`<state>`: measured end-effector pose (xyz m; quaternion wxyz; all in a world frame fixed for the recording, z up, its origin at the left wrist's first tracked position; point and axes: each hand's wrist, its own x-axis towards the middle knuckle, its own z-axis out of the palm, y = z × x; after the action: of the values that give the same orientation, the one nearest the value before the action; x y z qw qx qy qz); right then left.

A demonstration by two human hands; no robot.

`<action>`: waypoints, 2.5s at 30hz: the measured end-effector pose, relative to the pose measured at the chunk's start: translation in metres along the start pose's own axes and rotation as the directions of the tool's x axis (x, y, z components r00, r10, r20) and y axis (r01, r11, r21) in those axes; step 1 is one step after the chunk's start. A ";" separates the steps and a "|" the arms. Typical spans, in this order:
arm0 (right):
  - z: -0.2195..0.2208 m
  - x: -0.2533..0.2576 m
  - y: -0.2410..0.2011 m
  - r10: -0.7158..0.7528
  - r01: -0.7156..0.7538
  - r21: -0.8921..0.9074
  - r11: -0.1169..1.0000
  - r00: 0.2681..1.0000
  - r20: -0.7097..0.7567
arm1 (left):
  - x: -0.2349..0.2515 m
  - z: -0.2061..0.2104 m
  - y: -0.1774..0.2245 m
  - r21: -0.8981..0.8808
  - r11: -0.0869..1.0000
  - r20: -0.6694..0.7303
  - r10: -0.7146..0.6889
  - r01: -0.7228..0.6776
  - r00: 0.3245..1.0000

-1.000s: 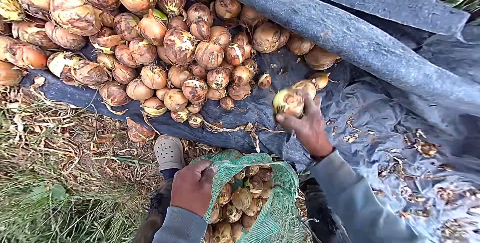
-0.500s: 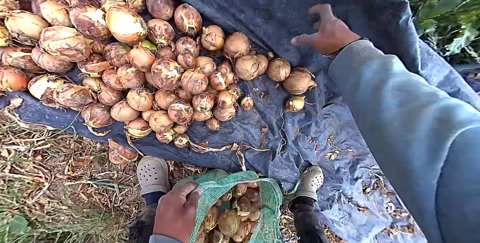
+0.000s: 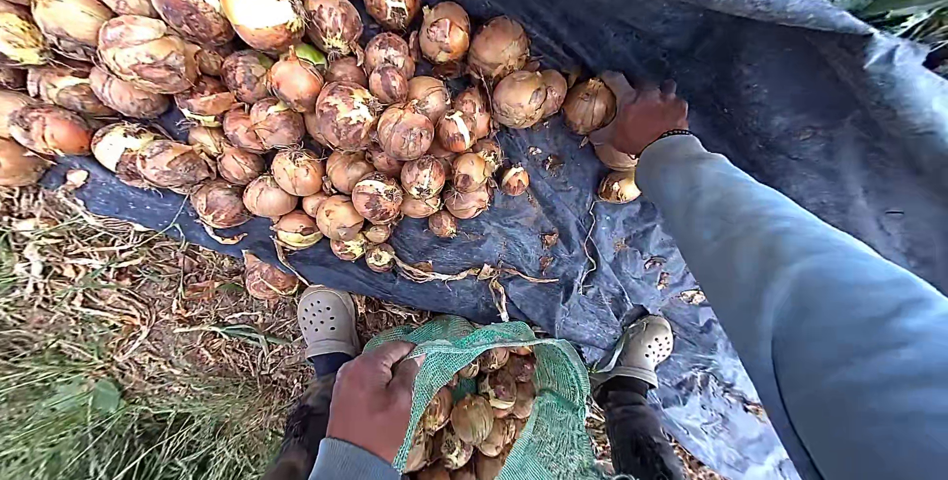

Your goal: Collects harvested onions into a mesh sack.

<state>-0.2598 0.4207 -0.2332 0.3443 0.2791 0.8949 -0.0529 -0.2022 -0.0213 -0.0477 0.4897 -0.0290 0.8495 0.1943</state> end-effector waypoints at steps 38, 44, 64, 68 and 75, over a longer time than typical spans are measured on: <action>0.090 -0.251 -0.019 -0.505 -0.365 0.915 -0.172 0.830 0.236 | 0.003 0.015 -0.005 0.029 0.999 -0.030 0.017 -0.016 0.999; 0.115 -0.254 0.042 -0.137 0.030 0.561 0.827 0.979 0.151 | 0.002 0.013 0.001 0.040 0.999 -0.027 0.017 -0.016 1.000; -0.011 -0.015 -0.070 -0.258 0.143 0.628 0.765 0.962 0.095 | 0.001 -0.007 0.011 -0.050 0.995 0.122 -0.080 0.086 0.989; -0.006 0.014 -0.084 -0.274 0.037 0.693 0.720 0.932 0.236 | -0.002 -0.011 0.008 -0.048 0.992 0.133 -0.110 0.117 0.985; 0.011 -0.213 -0.036 -0.692 -0.290 0.952 0.100 0.667 0.276 | 0.004 -0.019 0.005 -0.082 0.988 0.137 -0.119 0.131 0.983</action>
<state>-0.1437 0.2890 -0.1075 0.3666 0.2420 0.4516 -0.7766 -0.2208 -0.0230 -0.0419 0.5541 -0.0917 0.8021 0.2029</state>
